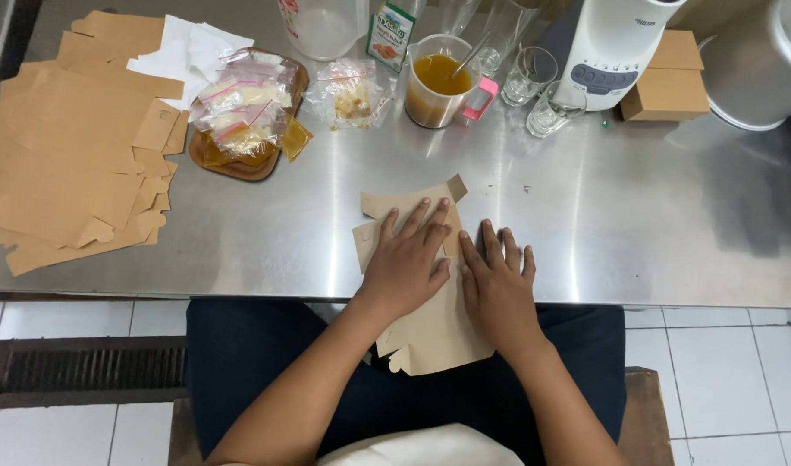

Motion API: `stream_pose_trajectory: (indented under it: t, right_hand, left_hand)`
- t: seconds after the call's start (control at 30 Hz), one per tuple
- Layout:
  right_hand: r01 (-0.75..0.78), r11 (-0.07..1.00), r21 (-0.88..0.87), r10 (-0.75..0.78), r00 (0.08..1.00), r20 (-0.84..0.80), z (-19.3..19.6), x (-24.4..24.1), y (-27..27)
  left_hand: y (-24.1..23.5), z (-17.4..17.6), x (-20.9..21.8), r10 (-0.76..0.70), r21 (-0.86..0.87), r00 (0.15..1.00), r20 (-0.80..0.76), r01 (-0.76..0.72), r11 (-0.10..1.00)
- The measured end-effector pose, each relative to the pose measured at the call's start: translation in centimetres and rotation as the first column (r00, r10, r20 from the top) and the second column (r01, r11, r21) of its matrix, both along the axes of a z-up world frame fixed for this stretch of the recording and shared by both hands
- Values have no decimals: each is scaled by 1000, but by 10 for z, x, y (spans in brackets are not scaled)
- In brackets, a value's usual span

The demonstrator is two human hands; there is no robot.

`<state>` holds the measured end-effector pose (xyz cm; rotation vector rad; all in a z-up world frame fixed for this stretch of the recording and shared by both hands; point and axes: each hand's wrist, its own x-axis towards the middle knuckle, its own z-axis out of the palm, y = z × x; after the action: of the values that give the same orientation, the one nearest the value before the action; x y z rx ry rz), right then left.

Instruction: The person folds flat cardboard pieces into small box shapes on a stainless steel table. They handle the pieces one at a time, creasing the edges and stacking the finished boxes.

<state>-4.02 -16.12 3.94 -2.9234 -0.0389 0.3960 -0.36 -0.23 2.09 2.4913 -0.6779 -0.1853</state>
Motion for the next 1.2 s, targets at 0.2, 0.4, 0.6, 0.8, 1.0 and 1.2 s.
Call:
stream_pose_trajectory:
  t: [0.2, 0.4, 0.6, 0.8, 1.0, 1.2]
  right_hand:
    - [-34, 999, -1, 34, 999, 21, -13, -24, -15]
    - [-34, 999, 25, 33, 998, 58, -10, -19, -11]
    - [-24, 999, 43, 22, 999, 46, -1, 0, -3]
    - [-28, 999, 47, 25, 998, 54, -2, 23, 2]
    - [-41, 999, 31, 39, 997, 60, -2, 37, 9]
    - [-15, 997, 78, 13, 1000, 22, 5, 34, 10]
  left_hand:
    - [2, 1, 0, -14, 27, 1000, -15, 15, 1000]
    - [2, 3, 0, -23, 9, 999, -23, 23, 1000]
    - [3, -1, 0, -32, 3, 999, -24, 32, 999]
    - [6, 8, -1, -35, -15, 999, -28, 34, 999]
    - [7, 8, -2, -55, -20, 998, -19, 54, 998]
    - [5, 5, -1, -38, -29, 999, -23, 37, 999]
